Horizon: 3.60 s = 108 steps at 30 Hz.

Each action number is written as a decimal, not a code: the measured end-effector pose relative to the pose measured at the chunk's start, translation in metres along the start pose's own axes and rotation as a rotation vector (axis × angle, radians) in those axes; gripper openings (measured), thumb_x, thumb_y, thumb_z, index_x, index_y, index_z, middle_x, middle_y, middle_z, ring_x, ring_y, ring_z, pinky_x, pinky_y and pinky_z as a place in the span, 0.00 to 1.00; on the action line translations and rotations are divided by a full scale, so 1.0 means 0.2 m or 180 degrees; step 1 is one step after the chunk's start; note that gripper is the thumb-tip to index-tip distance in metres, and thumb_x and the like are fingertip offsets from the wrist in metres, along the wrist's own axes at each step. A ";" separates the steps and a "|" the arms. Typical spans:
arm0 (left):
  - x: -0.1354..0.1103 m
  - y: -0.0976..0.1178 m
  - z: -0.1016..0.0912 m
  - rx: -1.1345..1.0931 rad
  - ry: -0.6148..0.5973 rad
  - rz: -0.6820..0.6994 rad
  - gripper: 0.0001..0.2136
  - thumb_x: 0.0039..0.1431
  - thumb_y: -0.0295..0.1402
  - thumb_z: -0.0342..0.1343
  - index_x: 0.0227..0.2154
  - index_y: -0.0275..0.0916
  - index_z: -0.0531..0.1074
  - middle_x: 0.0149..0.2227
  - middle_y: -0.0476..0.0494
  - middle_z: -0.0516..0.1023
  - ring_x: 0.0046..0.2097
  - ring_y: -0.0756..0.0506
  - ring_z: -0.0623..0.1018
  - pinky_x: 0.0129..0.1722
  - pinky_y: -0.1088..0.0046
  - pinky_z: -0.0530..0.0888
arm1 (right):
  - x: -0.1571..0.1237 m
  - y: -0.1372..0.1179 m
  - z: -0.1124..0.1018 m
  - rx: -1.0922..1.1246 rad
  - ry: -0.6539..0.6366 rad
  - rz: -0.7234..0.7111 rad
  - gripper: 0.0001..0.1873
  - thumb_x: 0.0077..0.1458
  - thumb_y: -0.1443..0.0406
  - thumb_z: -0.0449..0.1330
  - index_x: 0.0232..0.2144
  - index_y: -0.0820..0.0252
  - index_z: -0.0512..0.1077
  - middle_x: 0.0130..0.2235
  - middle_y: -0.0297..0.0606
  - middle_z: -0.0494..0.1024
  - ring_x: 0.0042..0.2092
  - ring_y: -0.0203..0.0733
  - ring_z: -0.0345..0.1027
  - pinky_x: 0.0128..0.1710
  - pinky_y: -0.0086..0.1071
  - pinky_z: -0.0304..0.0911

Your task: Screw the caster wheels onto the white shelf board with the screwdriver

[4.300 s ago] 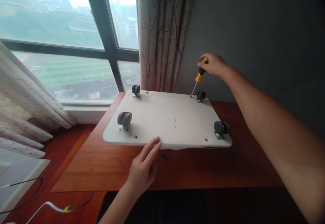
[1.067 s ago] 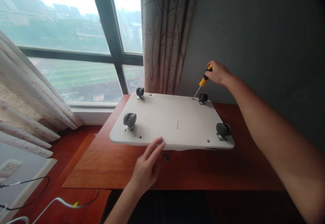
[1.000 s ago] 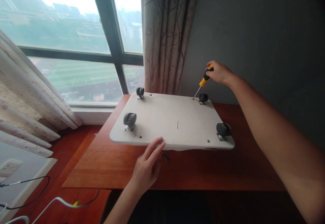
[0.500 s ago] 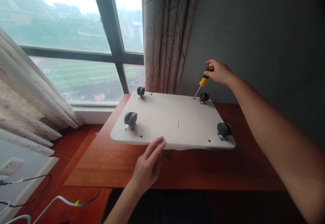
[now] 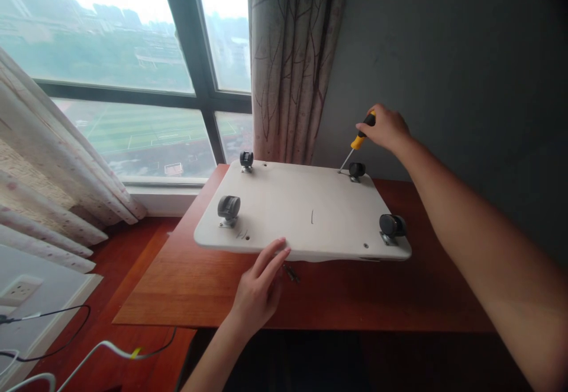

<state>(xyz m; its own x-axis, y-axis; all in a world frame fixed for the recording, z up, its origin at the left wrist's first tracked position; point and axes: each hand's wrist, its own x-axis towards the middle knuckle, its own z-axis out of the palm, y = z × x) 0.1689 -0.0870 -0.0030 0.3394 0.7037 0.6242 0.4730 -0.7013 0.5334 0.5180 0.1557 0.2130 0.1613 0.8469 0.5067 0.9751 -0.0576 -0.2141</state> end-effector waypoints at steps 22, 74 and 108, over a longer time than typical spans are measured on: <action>0.00 0.00 0.00 0.0055 0.0011 0.0036 0.29 0.63 0.17 0.46 0.65 0.44 0.62 0.67 0.38 0.64 0.65 0.42 0.70 0.61 0.66 0.73 | 0.05 -0.03 0.00 0.0675 -0.0491 -0.0380 0.22 0.52 0.64 0.63 0.51 0.54 0.72 0.51 0.43 0.78 0.50 0.55 0.72 0.50 0.47 0.69; 0.00 0.00 0.00 0.0020 -0.0007 -0.0008 0.31 0.62 0.16 0.47 0.66 0.45 0.62 0.67 0.38 0.64 0.65 0.42 0.70 0.62 0.65 0.73 | -0.03 -0.09 0.01 0.0232 -0.0135 -0.0137 0.24 0.57 0.55 0.60 0.54 0.51 0.70 0.49 0.48 0.78 0.52 0.60 0.70 0.51 0.53 0.65; -0.01 -0.01 0.00 -0.0029 -0.0003 -0.0014 0.31 0.61 0.17 0.47 0.65 0.44 0.62 0.67 0.38 0.64 0.65 0.41 0.71 0.61 0.63 0.73 | 0.03 0.00 0.02 0.0918 -0.0628 -0.0238 0.28 0.54 0.61 0.62 0.58 0.51 0.68 0.51 0.42 0.78 0.48 0.52 0.73 0.43 0.44 0.71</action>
<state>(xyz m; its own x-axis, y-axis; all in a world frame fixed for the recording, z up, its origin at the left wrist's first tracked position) 0.1686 -0.0869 -0.0051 0.3380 0.7069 0.6213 0.4671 -0.6991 0.5414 0.5179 0.1629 0.2126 0.0311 0.9305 0.3648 0.8955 0.1362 -0.4237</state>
